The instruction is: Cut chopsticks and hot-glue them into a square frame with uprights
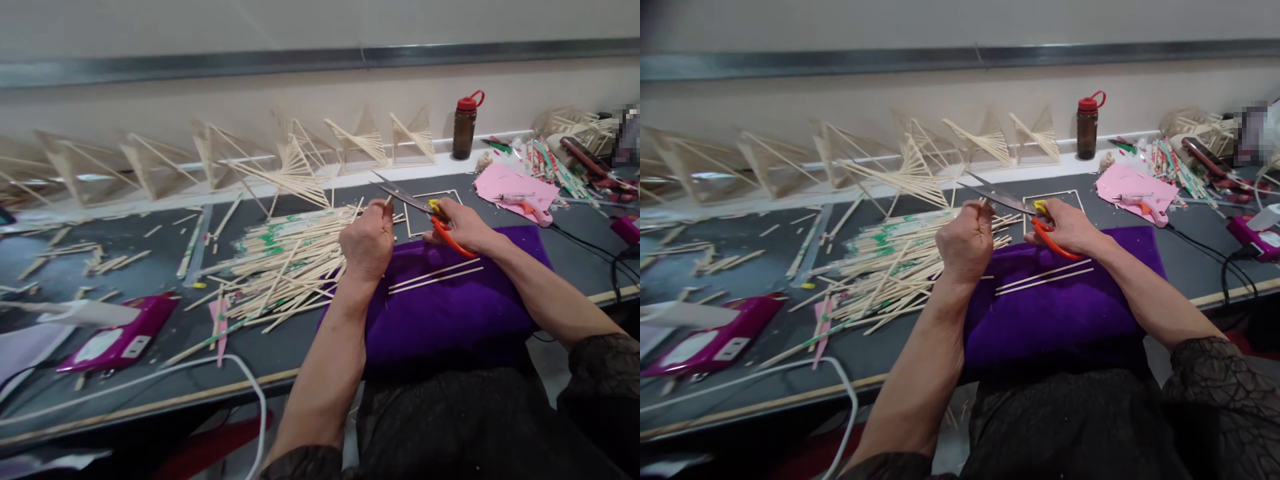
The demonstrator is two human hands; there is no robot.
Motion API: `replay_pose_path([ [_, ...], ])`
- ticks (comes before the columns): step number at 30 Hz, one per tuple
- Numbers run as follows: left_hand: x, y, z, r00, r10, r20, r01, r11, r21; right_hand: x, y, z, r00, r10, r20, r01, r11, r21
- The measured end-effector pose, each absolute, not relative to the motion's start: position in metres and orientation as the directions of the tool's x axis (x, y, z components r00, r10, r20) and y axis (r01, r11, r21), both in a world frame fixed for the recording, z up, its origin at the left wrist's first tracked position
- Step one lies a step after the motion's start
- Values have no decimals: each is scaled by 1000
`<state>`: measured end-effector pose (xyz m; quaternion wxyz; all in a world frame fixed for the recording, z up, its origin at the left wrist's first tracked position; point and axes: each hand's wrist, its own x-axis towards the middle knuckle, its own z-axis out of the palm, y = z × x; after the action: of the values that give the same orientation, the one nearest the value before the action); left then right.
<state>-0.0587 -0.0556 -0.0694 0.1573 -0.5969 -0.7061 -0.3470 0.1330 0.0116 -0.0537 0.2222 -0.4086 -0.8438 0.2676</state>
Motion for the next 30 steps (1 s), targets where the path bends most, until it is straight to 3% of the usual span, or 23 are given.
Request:
replay_pose_path([
  [11, -62, -54, -72, -185, 705, 685, 981, 91, 171, 124, 4, -58, -585, 802, 118, 575, 513, -637],
  [23, -52, -54, -72, -167, 801, 576, 983, 91, 159, 124, 2, -52, -582, 811, 56, 626, 491, -606],
  [30, -50, -56, -74, -131, 777, 615, 988, 54, 142, 125, 0, -49, -596, 801, 56, 589, 483, -648],
])
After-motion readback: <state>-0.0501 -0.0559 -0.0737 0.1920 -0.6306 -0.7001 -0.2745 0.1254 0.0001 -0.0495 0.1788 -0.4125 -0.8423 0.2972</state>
